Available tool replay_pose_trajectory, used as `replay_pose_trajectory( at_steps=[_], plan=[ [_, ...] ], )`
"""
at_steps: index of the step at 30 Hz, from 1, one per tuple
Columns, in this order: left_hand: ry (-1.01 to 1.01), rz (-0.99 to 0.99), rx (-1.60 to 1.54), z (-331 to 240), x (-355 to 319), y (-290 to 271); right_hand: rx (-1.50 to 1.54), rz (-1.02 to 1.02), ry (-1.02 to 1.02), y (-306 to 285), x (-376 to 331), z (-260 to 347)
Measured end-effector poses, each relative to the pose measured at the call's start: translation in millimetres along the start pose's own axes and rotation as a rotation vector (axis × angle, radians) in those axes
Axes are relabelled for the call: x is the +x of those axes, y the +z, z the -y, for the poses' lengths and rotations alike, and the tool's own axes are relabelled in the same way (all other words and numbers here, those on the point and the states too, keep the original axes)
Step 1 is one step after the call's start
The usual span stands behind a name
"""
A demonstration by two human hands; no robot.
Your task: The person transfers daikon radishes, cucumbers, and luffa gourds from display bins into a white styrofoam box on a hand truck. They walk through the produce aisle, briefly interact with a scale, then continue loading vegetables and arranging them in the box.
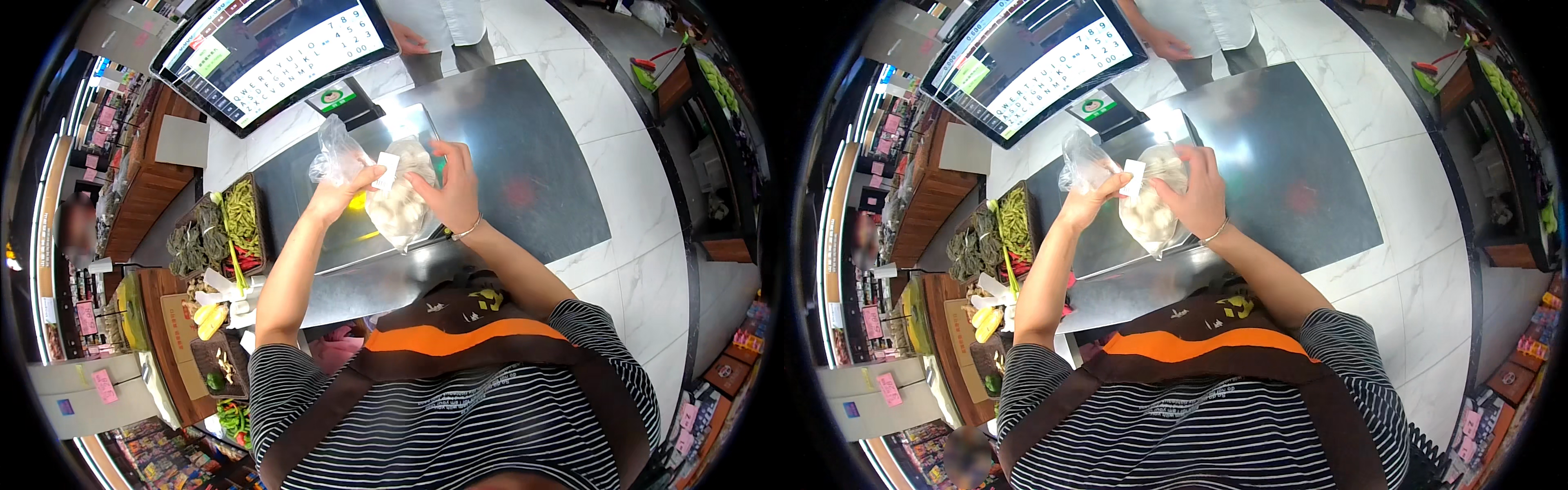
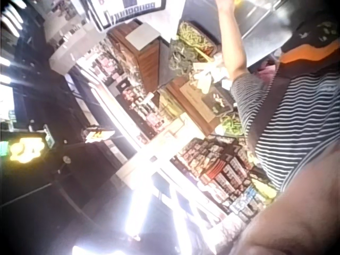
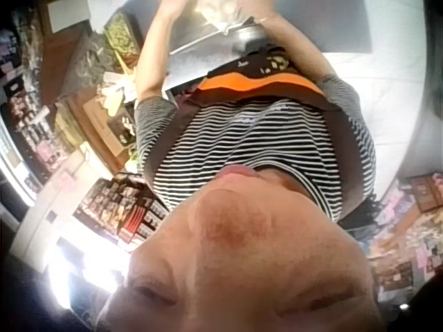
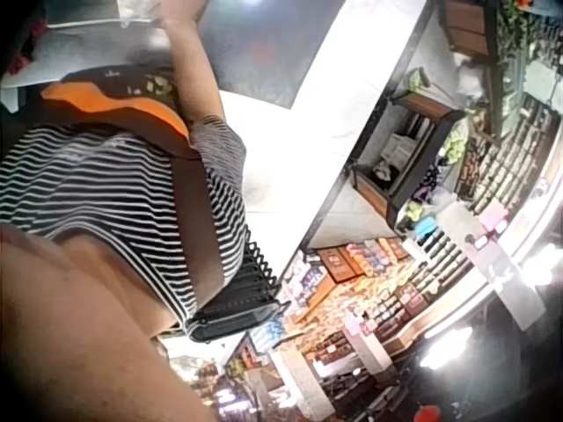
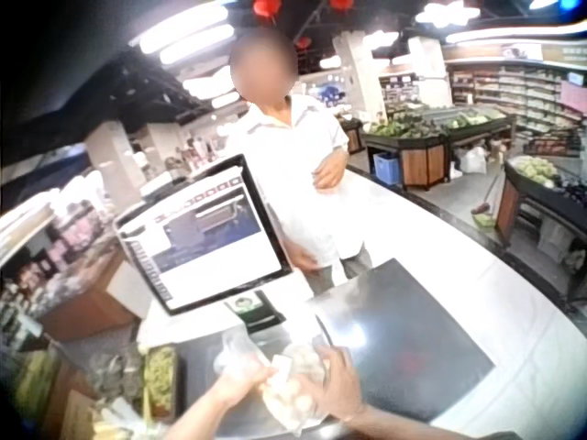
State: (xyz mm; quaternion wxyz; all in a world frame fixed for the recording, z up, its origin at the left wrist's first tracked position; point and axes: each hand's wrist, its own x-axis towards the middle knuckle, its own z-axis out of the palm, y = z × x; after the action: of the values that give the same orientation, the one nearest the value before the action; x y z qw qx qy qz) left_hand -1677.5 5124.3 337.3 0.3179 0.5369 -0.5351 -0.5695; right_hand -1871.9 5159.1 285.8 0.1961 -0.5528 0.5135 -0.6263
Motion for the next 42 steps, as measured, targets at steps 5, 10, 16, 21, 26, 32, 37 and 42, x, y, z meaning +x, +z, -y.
replay_pose_trajectory(
  at_steps=[5,10,16,21,26,32,37,42],
  plan=[
    [0.068,-0.007,0.059,8,4,-1,-0.093,0.182,-0.339,15,3,6],
    [0.805,-0.256,0.865,-20,-5,24,-0.063,0.148,-0.302,29,2,-10],
    [0.626,-0.298,0.471,-54,7,64,0.012,-0.02,-0.204,-5,22,-5],
    [0.499,-0.237,0.12,-109,28,117,-0.098,-0.071,-0.199,-70,69,-12],
    [0.491,-0.1,-0.002,-90,93,173,-0.327,-0.02,-0.172,-127,96,-75],
    [0.374,-0.065,-0.033,-37,156,240,-0.53,0.101,-0.004,-158,102,-173],
    [0.733,-0.264,0.391,0,147,271,-0.59,0.038,0.008,-157,107,-244],
    [0.529,0.129,0.494,45,91,256,-0.519,0.092,0.225,-155,108,-265]
  ],
)
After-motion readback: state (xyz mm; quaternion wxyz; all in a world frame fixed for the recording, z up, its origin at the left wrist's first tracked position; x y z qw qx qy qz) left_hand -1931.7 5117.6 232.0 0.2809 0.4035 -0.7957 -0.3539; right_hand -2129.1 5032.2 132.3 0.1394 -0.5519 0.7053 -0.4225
